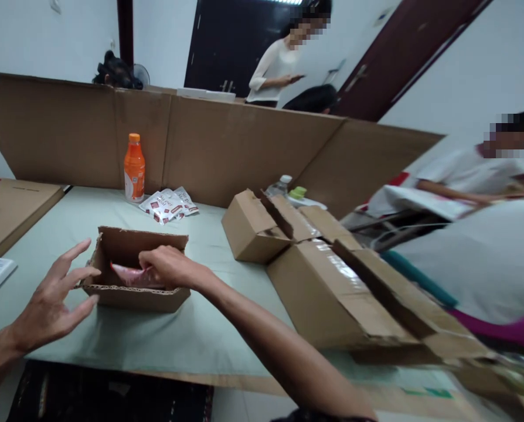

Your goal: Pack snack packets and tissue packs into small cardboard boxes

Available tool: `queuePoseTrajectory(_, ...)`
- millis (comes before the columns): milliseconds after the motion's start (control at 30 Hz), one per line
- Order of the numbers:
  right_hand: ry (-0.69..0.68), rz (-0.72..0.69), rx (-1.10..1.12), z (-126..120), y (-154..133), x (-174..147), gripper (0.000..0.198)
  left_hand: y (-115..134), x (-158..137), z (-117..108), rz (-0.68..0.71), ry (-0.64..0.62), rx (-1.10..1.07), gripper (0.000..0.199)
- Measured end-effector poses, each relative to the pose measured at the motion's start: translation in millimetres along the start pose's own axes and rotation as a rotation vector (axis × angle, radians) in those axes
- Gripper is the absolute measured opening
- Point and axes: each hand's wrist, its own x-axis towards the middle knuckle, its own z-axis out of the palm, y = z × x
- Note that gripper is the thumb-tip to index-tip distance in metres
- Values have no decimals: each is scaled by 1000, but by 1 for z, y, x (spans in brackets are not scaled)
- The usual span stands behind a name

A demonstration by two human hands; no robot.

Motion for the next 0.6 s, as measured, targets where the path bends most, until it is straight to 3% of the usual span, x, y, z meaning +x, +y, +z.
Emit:
queuePoseTrajectory(67,-96,-49,-2,4,-2,9,16,10,13,-9,92,-71,15,41)
queuePoseTrajectory(100,-122,-69,6,5,-3,12,16,13,24,-13,136,-176,12,46)
queuePoseTrajectory(233,-243,-94,54,8,-4,21,17,11,82,-12,136,-856,19,40)
queuePoseTrajectory(267,-275,-91,61,7,-3,21,17,8,95,-9,126,-977,27,34)
queuePoseTrajectory(333,-352,-112,89,3,2,17,19,3,115,-2,138,-1108,34,25)
queuePoseTrajectory(400,-364,-185,199,-8,11,7,21,1,124,3,168,-1145,21,15)
queuePoseTrajectory(467,-220,-259,386,-25,24,-2,21,0,125,7,181,-1169,20,10)
queuePoseTrajectory(500,-82,-266,475,-35,33,-3,23,0,124,7,186,-1172,20,9)
queuePoseTrajectory(533,92,-236,533,-45,45,-1,27,0,122,7,193,-1170,20,9)
queuePoseTrajectory(600,424,-42,521,-61,78,16,32,-1,117,7,217,-1140,10,10)
